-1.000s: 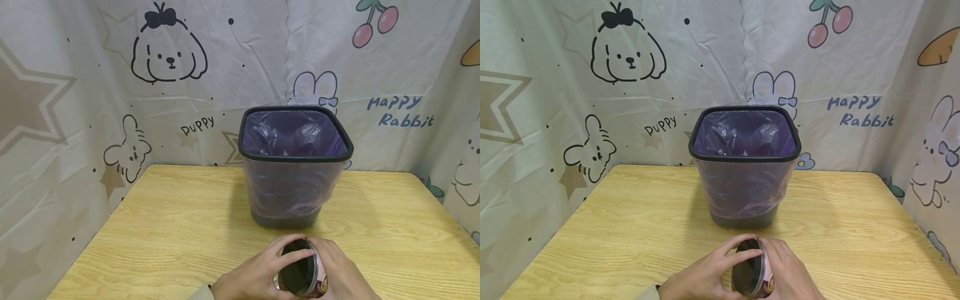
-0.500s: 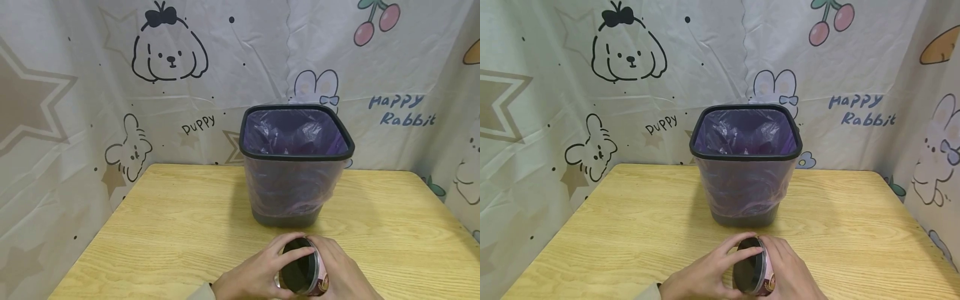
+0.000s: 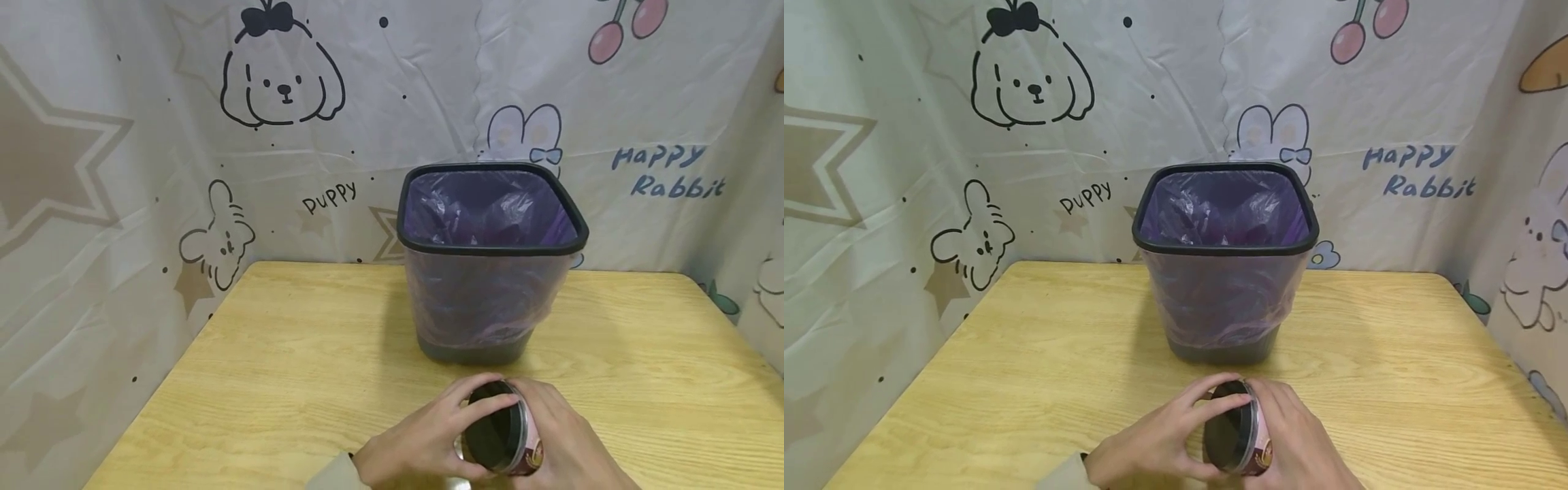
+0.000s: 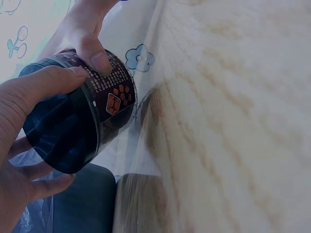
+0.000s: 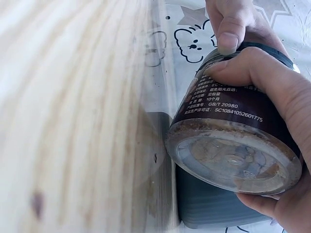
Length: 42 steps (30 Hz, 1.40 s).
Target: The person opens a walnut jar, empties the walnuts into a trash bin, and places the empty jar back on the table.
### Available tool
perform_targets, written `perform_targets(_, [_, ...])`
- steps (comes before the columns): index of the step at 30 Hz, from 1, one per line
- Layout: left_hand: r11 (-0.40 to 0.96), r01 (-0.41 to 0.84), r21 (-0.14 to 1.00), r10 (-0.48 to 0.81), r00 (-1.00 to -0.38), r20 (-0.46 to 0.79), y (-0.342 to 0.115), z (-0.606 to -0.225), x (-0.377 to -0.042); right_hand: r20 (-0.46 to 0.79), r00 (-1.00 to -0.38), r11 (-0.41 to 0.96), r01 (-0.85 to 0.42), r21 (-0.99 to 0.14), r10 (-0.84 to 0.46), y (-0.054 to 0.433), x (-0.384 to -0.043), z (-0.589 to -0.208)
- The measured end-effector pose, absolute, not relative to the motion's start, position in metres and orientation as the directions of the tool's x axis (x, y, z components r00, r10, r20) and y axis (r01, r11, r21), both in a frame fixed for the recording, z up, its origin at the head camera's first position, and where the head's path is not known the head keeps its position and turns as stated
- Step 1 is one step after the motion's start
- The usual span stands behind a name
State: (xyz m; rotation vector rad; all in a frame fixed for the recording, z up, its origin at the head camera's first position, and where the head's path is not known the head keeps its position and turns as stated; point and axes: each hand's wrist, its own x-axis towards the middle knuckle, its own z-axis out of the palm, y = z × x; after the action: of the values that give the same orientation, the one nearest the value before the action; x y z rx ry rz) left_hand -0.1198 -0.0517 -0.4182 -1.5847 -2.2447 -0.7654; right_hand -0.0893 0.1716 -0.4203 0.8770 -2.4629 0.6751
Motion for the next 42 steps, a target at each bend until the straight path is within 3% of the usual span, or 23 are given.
perform_targets(10, [0.252, 0.929, 0.27, 0.785, -0.36, 0.505, -0.0477, -0.4154, -0.1244, 0.574, -0.672, 0.697, -0.68, -0.227, -0.468, 0.1752, -0.0932, -0.4155])
perform_targets(23, [0.255, 0.924, 0.286, 0.78, -0.372, 0.503, -0.0454, -0.4144, -0.1252, 0.562, -0.686, 0.707, -0.667, -0.234, -0.461, 0.1777, -0.0931, -0.4149])
perform_targets(36, [0.282, 0.876, 0.391, 0.737, -0.459, 0.497, -0.0491, -0.4183, -0.1225, 0.551, -0.703, 0.687, -0.666, -0.29, -0.449, 0.1724, -0.0918, -0.4187])
perform_targets(42, [0.276, 0.876, 0.395, 0.748, -0.454, 0.484, -0.0517, -0.4191, -0.1185, 0.533, -0.725, 0.689, -0.65, -0.321, -0.436, 0.1704, -0.0883, -0.4211])
